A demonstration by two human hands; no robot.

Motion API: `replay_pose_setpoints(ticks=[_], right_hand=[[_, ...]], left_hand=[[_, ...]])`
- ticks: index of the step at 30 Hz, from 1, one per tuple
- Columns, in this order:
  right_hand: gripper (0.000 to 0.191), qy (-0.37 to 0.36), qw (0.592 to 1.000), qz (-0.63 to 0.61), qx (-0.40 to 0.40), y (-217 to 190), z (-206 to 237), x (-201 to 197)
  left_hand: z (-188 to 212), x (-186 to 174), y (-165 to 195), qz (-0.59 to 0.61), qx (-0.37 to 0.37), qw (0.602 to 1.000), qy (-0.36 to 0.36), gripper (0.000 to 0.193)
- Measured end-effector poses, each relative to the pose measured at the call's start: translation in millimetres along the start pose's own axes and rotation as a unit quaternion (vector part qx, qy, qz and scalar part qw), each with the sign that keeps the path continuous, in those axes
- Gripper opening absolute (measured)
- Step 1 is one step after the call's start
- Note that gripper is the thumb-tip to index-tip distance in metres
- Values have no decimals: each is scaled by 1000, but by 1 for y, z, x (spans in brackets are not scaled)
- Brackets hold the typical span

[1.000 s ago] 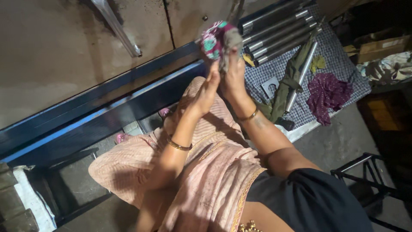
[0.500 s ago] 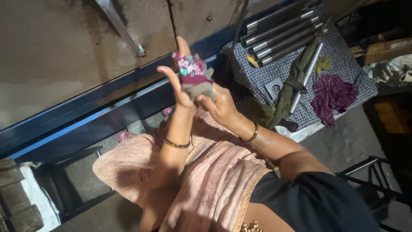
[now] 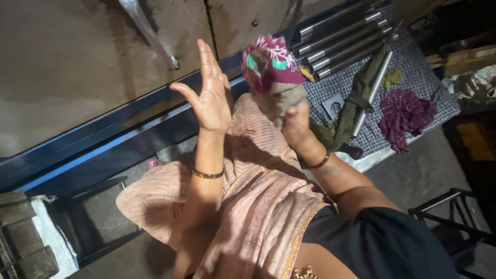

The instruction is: The person removes a metal rod from a machine, wipes it with a cloth, and places it in a tray. They repeat this process for several rods, cleaning each one individually.

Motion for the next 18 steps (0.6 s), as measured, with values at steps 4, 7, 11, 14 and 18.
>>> replay_pose_setpoints(ticks=[4, 7, 11, 14, 18], right_hand=[[72, -186, 911, 338, -146, 0, -7, 39], [86, -238, 872, 409, -129, -7, -2, 56], [85, -281, 864, 400, -117, -9, -2, 53], [86, -296, 884, 342, -122, -3, -13, 41], [81, -249, 965, 79, -8, -4, -27, 17]], left_hand=[[5, 29, -11, -71, 86, 993, -45, 105], [10, 27, -12, -65, 92, 992, -52, 84], [13, 3, -17, 55, 14, 998, -8, 65], [9, -17, -20, 24, 66, 997, -13, 56], [5, -27, -28, 265, -10, 964, -13, 48]])
Point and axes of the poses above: each hand's wrist, its own z-axis away from the middle knuckle, its own x-axis out of the palm, y = z × x, the point moved 1 cm from there along -z, towards the middle knuckle, and after that the axes turned 7 degrees about -x, right-handed, at the moved point
